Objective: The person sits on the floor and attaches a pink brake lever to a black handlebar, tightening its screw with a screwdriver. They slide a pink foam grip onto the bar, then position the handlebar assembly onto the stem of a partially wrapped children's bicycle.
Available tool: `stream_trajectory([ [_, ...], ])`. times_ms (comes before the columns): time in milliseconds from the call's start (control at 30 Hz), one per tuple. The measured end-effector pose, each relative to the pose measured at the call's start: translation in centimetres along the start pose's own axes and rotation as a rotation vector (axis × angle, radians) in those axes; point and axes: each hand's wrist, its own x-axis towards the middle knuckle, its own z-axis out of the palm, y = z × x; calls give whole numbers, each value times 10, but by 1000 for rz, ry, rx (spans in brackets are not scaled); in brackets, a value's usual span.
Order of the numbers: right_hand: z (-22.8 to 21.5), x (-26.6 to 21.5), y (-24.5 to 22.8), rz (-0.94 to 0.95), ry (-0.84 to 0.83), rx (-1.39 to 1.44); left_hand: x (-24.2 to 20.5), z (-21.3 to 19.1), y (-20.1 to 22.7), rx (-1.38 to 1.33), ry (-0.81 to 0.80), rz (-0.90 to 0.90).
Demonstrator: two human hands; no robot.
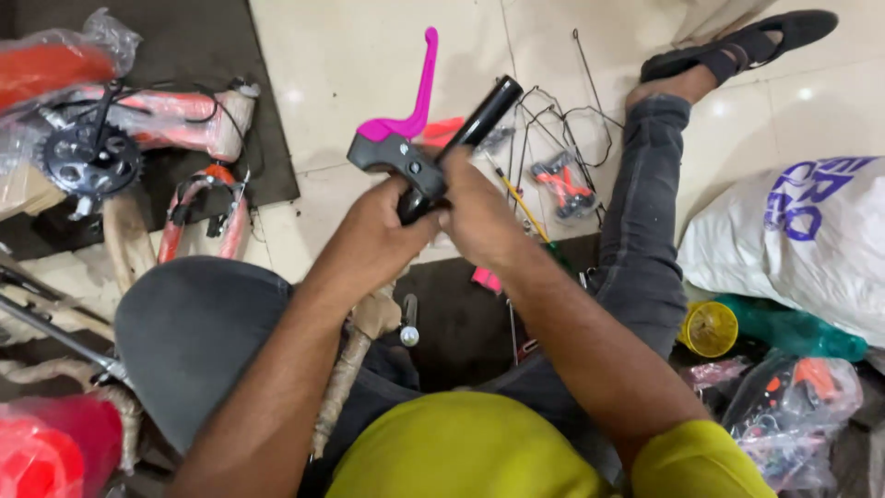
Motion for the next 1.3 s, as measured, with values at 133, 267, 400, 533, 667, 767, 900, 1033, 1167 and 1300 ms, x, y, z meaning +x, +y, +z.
stream_trajectory([
  [133,-96,-6,14,215,104,75,-2,-7,-11,-172,-71,-34],
  [267,-201,-23,64,271,512,-264,-2,-13,-4,-207,-61,-131],
  [400,-236,-39,116,479,440,-625,0,-20,17,-229,34,-166],
  [533,-238,-36,151,581,243,-1010,13,-66,40,-78,188,-115],
  [667,-233,-32,159,556,103,-1265,38,-167,-17,784,433,-47],
  [767,-220,-29,158,552,83,-1296,52,-229,-76,925,476,326],
  [900,-208,-15,177,424,44,-1343,85,-251,-111,-176,831,290],
  [1033,-178,17,186,119,-28,-1471,85,-264,-163,-453,966,200],
  [1167,-144,57,203,-267,-115,-1742,89,-264,-190,352,1010,121],
  [1300,-133,75,218,-309,-89,-1925,94,-215,-126,-568,975,-156],
])
